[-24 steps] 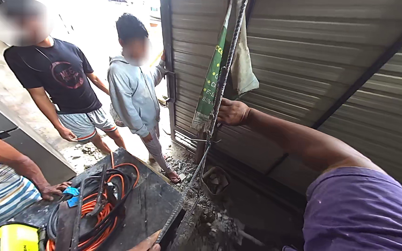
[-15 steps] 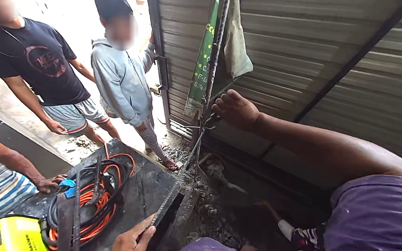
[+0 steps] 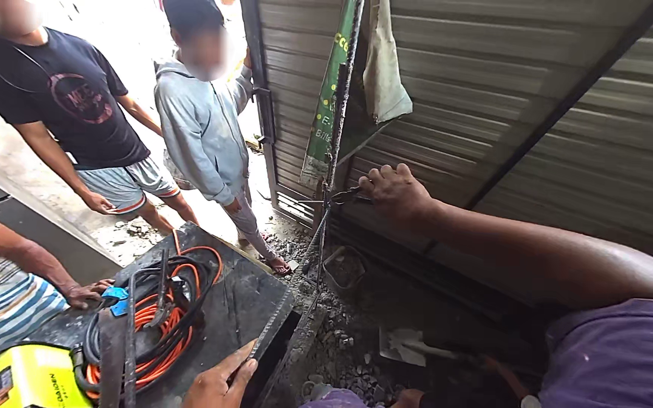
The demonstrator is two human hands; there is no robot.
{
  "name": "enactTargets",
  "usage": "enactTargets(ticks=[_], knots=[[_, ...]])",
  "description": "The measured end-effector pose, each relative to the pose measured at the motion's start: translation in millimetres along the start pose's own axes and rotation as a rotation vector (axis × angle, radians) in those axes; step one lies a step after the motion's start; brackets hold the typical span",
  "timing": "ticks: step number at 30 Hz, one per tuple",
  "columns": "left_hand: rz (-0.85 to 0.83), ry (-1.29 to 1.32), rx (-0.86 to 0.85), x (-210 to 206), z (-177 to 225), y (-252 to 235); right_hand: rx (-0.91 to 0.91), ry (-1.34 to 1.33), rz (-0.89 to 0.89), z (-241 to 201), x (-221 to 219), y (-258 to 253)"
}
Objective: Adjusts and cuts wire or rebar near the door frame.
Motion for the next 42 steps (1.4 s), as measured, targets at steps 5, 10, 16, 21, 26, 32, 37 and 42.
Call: enactTargets(ticks=[5, 10, 16, 21, 26, 32, 37, 42], knots=[[-0.004, -0.002, -0.016, 1.2, 2.1, -0.6, -0.034, 0.028, -0.156, 4.2, -2.4, -3.3], [0.01, 0.01, -0.03, 2.4, -0.9, -1.7, 0.133, 0.005, 0.146, 10.3, 2.2, -13.8], [0.003, 0.014, -0.041, 2.1, -0.5, -2.7, -0.049, -0.282, -0.104, 67.8, -26.2, -10.2], [-0.02, 0.017, -0.035, 4.2, 2.1, -2.8, 0.059, -1.383, -0.374, 62.7, -71.2, 18.4], [-0.04, 0.009, -0.023, 2.9, 3.9, -1.6, 0.068, -2.002, -0.541, 6.7, -83.7, 45.7], [-0.044, -0.007, -0.003, 2.4, 5.4, -1.4, 0.022, -1.873, -0.701, 14.2, -79.0, 24.2], [-0.045, 0.005, -0.001, 1.9, 5.5, -1.6, -0.069, -1.851, -0.823, 22.8, -63.8, 0.4], [-0.041, 0.016, -0.004, 2.6, 8.5, -0.4, 0.047, -1.503, -0.915, 34.8, -47.5, -24.7]])
Point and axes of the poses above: each hand's wrist, its own y-axis away from the middle knuckle, its own x-axis out of the back of the hand, z = x × y, the point moved 5 cm from there along -y, towards the middle knuckle, and after that the axes turned 11 degrees about -z, right-handed, at the moved point
